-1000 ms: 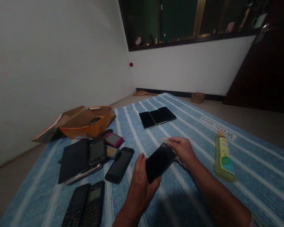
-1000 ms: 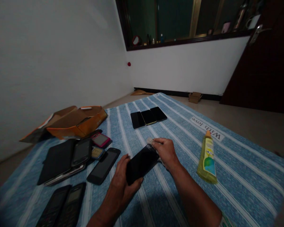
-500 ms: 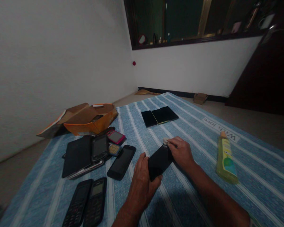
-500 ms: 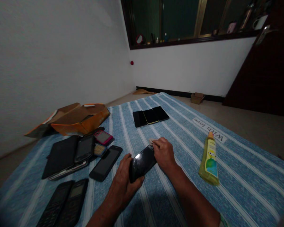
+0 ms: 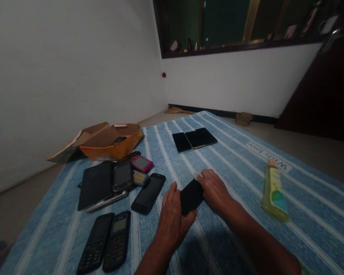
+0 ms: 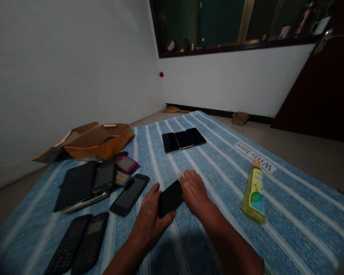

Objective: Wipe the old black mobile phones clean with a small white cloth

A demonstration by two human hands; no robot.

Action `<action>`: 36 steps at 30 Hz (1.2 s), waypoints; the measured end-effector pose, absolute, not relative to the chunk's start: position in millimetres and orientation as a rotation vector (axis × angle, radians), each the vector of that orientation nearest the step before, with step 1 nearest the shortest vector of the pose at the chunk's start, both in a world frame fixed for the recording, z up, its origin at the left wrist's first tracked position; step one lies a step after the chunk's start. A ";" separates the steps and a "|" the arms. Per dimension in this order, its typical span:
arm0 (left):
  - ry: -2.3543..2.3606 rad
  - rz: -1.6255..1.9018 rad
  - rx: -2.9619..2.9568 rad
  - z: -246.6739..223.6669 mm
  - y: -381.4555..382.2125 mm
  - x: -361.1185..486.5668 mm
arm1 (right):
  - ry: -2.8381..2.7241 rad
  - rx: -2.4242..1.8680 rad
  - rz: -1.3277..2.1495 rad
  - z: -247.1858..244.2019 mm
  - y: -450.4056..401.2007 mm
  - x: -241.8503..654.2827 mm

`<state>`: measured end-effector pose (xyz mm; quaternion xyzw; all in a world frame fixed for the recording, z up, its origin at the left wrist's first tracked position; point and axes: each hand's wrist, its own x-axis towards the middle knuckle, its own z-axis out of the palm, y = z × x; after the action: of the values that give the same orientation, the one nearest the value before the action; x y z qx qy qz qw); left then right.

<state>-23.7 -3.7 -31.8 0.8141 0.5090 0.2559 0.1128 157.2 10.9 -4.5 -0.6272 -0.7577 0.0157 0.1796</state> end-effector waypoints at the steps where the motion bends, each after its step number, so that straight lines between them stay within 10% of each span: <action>1: 1.502 0.733 2.375 -29.7 -4.0 -22.9 | -2.144 -1.787 0.046 -3.5 9.6 157.2; 36: 1.546 0.609 2.241 -15.2 -4.3 -15.2 | -2.288 -1.995 -0.022 17.1 9.8 150.3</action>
<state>-15.2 -4.3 -15.2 0.7909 0.5456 0.2150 0.1751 150.3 9.8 17.1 -0.6562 -0.7527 -0.0073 0.0529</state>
